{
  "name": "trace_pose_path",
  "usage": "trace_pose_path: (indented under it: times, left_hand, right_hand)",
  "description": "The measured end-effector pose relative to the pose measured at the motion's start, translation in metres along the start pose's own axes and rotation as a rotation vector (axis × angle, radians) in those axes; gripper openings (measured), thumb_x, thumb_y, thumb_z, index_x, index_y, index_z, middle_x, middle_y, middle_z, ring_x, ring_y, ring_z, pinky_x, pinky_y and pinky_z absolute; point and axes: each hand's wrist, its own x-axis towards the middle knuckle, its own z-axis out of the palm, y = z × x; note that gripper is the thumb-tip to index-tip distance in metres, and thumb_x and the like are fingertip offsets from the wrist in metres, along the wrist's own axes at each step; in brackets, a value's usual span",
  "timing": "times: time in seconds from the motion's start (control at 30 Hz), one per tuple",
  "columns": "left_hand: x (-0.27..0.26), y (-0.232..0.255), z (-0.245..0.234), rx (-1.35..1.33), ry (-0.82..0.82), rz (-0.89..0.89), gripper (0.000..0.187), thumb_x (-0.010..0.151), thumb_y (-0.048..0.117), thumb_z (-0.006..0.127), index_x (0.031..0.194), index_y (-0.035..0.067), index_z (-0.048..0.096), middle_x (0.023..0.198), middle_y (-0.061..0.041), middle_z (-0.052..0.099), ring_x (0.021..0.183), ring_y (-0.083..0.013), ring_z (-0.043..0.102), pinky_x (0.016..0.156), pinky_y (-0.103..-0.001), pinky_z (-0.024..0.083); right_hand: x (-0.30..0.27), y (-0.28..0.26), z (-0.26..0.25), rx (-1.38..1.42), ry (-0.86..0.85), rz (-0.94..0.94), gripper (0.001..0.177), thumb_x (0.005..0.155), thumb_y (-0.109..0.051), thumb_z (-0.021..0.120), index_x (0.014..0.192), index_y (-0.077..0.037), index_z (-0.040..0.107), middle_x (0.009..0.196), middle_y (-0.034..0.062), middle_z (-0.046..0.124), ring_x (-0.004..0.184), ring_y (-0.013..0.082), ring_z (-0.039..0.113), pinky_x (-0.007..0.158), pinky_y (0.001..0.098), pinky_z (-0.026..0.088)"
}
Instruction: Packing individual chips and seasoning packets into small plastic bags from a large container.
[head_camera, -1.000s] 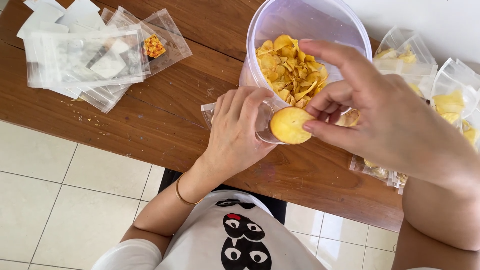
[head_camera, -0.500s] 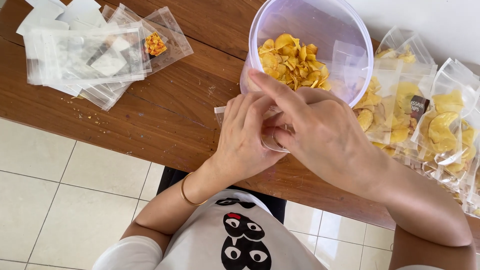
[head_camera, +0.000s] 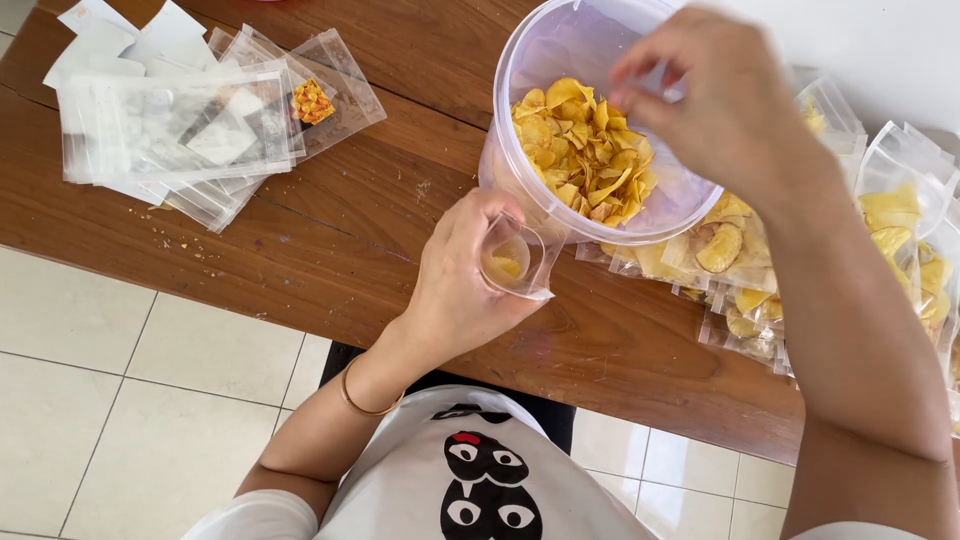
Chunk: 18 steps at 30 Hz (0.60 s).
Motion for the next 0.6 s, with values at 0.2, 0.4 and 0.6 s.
trace_pose_path:
  times: [0.2, 0.4, 0.6]
  left_hand:
    - [-0.003, -0.009, 0.004, 0.157, 0.007, -0.006, 0.059, 0.071, 0.014, 0.084, 0.117, 0.016, 0.047, 0.11, 0.002, 0.062, 0.087, -0.0181, 0.068, 0.097, -0.039, 0.044]
    - [-0.001, -0.008, 0.01, 0.18, -0.004, 0.006, 0.06, 0.072, 0.014, 0.085, 0.117, 0.017, 0.046, 0.109, 0.006, 0.059, 0.086, -0.0154, 0.066, 0.095, -0.04, 0.038]
    - [-0.002, -0.008, 0.014, 0.194, -0.025, -0.018, 0.055, 0.076, 0.019, 0.085, 0.117, 0.015, 0.047, 0.112, 0.005, 0.06, 0.09, -0.0157, 0.068, 0.097, -0.04, 0.037]
  right_hand:
    - [0.01, -0.002, 0.03, -0.2, -0.588, 0.207, 0.048, 0.09, -0.018, 0.075, 0.137, -0.022, 0.066, 0.121, 0.0085, 0.062, 0.112, 0.0281, 0.058, 0.093, 0.0447, 0.044]
    - [0.009, 0.014, 0.039, -0.166, -0.566, 0.141, 0.029, 0.09, -0.021, 0.075, 0.119, -0.018, 0.076, 0.11, 0.0059, 0.062, 0.107, 0.0272, 0.058, 0.091, 0.0415, 0.044]
    - [-0.002, 0.007, 0.028, -0.054, -0.627, 0.023, 0.076, 0.081, -0.018, 0.073, 0.152, -0.032, 0.05, 0.15, 0.0076, 0.042, 0.14, 0.0253, 0.041, 0.113, 0.0431, 0.029]
